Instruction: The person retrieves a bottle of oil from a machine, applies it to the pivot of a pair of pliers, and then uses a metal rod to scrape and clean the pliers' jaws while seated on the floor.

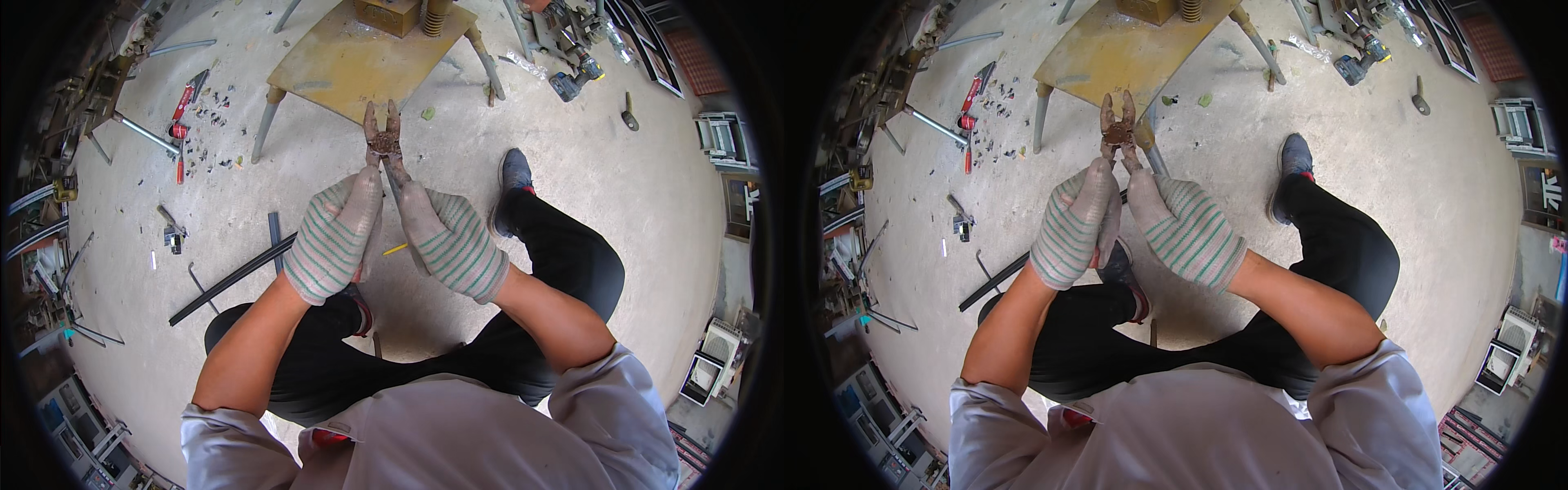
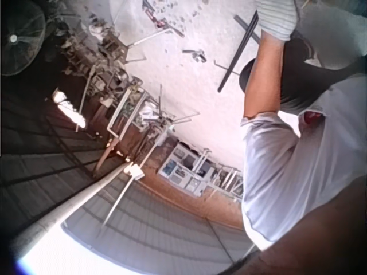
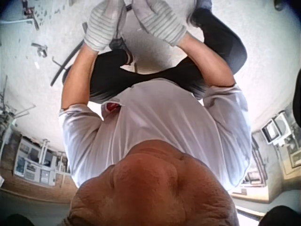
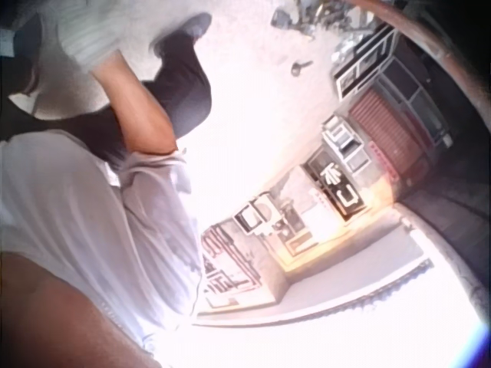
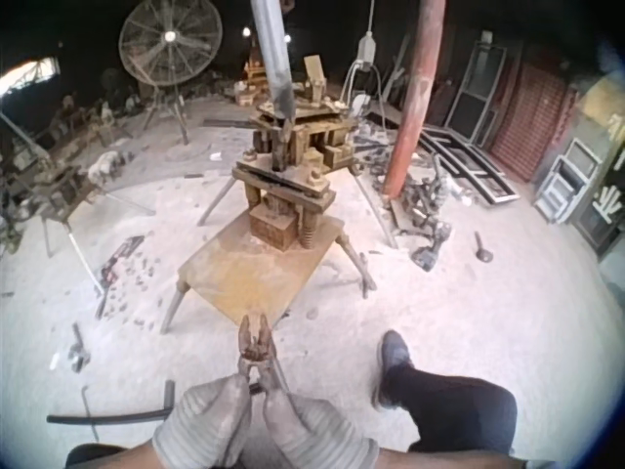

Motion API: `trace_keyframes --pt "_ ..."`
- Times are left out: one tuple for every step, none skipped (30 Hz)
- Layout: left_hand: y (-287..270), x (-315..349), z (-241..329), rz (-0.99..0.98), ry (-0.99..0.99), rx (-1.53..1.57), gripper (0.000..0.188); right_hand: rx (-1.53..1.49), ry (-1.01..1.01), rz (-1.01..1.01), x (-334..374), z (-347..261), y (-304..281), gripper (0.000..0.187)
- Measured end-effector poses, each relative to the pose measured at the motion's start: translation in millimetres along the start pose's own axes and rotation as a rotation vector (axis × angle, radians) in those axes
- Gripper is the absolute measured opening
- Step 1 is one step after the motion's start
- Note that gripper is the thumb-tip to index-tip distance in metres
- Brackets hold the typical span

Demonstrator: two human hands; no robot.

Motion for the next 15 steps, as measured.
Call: trace_keyframes --pt "0.5 2.7 -0.3 -0.004 -0.028 0.016 0.045 0.014 0.009 -0.009 -0.4 2.3 -1.8 0.048" --pt "0.9 4.1 -0.3 -0.008 -0.056 0.032 0.045 0.023 0.022 -0.014 0.5 4.4 -3.1 0.048" --pt "2.3 1.9 -2.1 0.01 -0.067 0.052 0.044 -0.02 0.02 0.034 -0.9 6.9 -1.9 0.047" --pt "6.4 2.9 -5.7 0.033 -0.09 0.076 0.044 -0.065 0.029 0.074 0.9 10.0 3.1 0.046" --pt "19.0 0.0 -3.7 0.145 0.013 0.134 0.045 -0.02 -0.07 0.133 -0.9 10.7 8.8 0.046" --pt "31.9 1.9 -3.7 0.252 0.108 0.183 0.046 0.024 -0.17 0.193 -1.3 13.0 16.4 0.046" --pt "31.6 -0.4 -4.7 0.249 0.122 0.176 0.046 0.022 -0.157 0.19 -0.2 10.3 16.5 0.045" --pt "30.2 -2.5 -3.7 0.245 0.137 0.17 0.047 0.015 -0.147 0.191 -0.3 5.6 17.7 0.043" --pt "24.3 -0.9 -6.1 0.155 0.008 0.17 0.046 -0.041 -0.031 0.127 0.6 1.7 13.4 0.041" --pt "14.7 -0.8 -1.5 0.056 -0.108 0.174 0.046 -0.089 0.078 0.075 1.2 -1.9 6.1 0.038" --pt "2.3 -2.7 0.9 -0.04 -0.078 0.106 0.044 0.054 -0.038 0.024 1.4 -1.8 -0.3 0.037" --pt "3.3 -3.8 5.1 -0.031 -0.056 0.097 0.046 0.198 -0.152 -0.027 2.1 2.9 -7.2 0.037" --pt "4.6 -0.1 6.0 -0.016 -0.045 0.088 0.047 0.207 -0.15 -0.033 -0.4 6.0 -7.7 0.036" --pt "6.2 1.7 6.3 -0.002 -0.034 0.079 0.048 0.209 -0.141 -0.034 -0.1 7.9 -7.0 0.036" --pt "7.6 -4.9 -2.6 0.05 -0.015 0.102 0.048 0.082 -0.023 0.02 -5.4 10.9 -5.5 0.036"
Point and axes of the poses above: each hand's wrist, its own x-axis away from the middle knuckle, its own y-axis out of the palm, z = x × y, the point moved 4 cm from there along -x, towards the middle knuckle, and after that the axes turned 2 degrees about z, right-handed, at the moved point
